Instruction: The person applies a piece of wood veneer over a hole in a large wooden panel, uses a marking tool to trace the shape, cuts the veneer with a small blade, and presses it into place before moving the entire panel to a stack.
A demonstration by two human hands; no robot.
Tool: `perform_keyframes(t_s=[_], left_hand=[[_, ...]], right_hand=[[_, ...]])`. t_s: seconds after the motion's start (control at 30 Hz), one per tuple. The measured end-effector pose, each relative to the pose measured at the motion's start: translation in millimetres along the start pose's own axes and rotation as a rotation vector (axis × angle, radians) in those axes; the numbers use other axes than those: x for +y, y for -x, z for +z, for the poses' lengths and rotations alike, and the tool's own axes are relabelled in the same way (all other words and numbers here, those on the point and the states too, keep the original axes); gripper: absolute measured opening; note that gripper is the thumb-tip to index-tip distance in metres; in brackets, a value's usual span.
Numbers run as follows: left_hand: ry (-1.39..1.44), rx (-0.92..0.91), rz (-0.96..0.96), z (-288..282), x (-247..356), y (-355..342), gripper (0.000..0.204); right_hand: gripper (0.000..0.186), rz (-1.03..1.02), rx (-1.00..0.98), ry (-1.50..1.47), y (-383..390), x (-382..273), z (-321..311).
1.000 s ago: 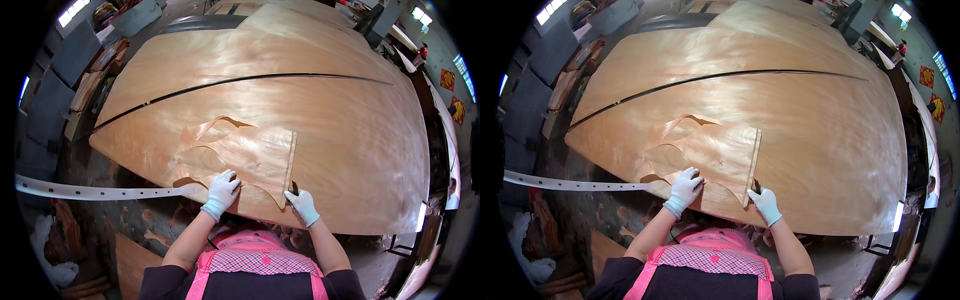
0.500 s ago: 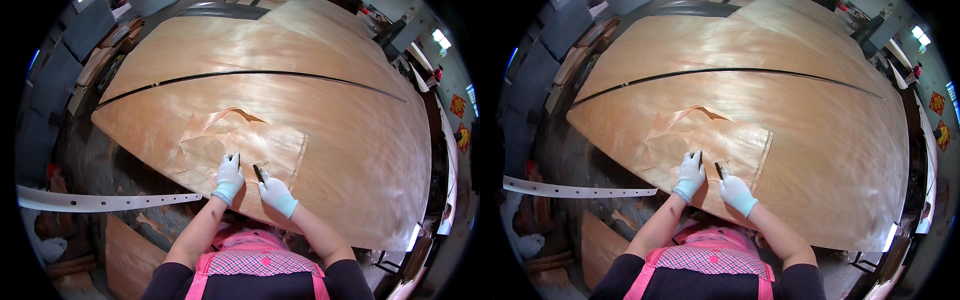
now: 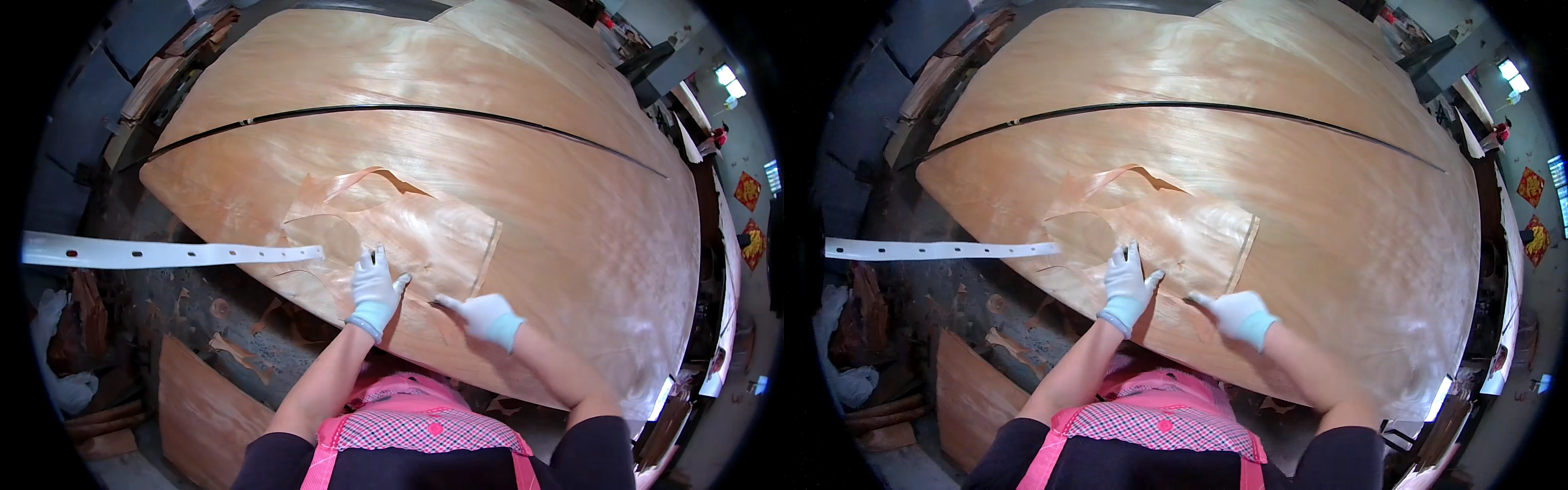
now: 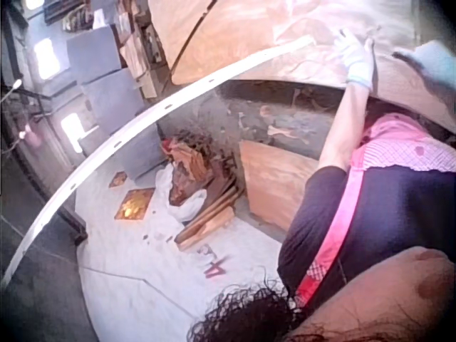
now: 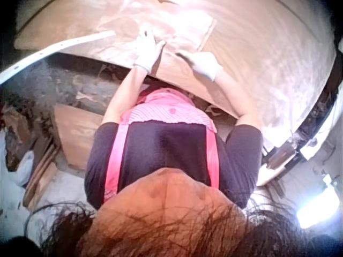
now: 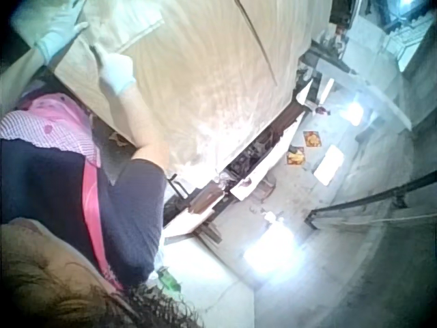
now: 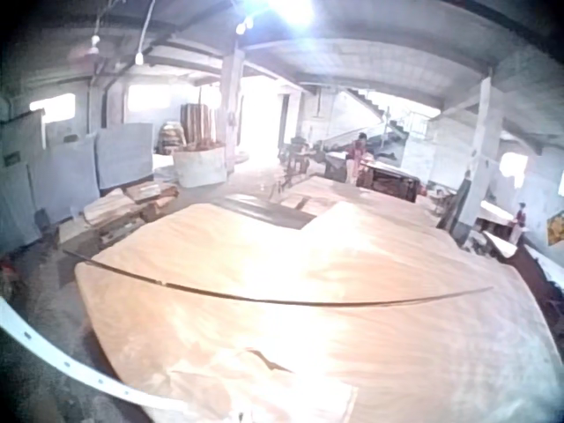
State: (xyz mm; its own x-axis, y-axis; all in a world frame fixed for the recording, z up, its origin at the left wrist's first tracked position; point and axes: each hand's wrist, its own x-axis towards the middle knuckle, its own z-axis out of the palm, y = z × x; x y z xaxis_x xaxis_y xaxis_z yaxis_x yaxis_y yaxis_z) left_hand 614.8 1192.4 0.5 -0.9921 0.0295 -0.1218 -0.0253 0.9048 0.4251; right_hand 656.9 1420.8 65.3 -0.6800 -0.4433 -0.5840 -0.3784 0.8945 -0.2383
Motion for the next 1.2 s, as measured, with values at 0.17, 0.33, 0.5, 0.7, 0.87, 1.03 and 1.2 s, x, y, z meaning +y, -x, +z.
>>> perform_keyframes(t_s=[0.17, 0.33, 0.5, 0.7, 0.87, 1.03, 1.2], left_hand=[[-0.002, -0.009, -0.013, -4.9, 0.9, -3.1, 0.086], [0.090, 0.024, -0.079, -2.6, -0.1, -9.1, 0.094], [0.066, 0.015, -0.118, -3.6, -0.8, -15.6, 0.100], [0.013, -0.008, -0.133, -10.3, 2.5, -16.7, 0.103], [-0.075, -0.058, -0.152, -8.1, 11.2, -17.4, 0.089], [-0.352, -0.149, 0.396, 9.3, 27.0, -7.1, 0.061], [-0.380, -0.138, 0.383, 16.5, 27.3, -4.1, 0.058]], right_hand=[[0.044, -0.224, 0.000, 0.410, 34.2, 89.8, -61.7], [0.058, -0.391, 0.382, 0.168, -27.2, 61.7, -56.4], [0.047, -0.441, 0.348, 0.313, -109.7, 18.3, -62.5], [0.032, -0.601, 0.359, 0.382, -129.6, 12.2, -74.2], [0.034, -0.263, 0.346, 0.340, -93.8, 71.8, -61.4], [0.052, -0.238, 0.483, 0.346, -83.5, 66.2, -43.0], [0.076, 0.270, 0.192, -0.077, -6.3, 12.1, 6.7]])
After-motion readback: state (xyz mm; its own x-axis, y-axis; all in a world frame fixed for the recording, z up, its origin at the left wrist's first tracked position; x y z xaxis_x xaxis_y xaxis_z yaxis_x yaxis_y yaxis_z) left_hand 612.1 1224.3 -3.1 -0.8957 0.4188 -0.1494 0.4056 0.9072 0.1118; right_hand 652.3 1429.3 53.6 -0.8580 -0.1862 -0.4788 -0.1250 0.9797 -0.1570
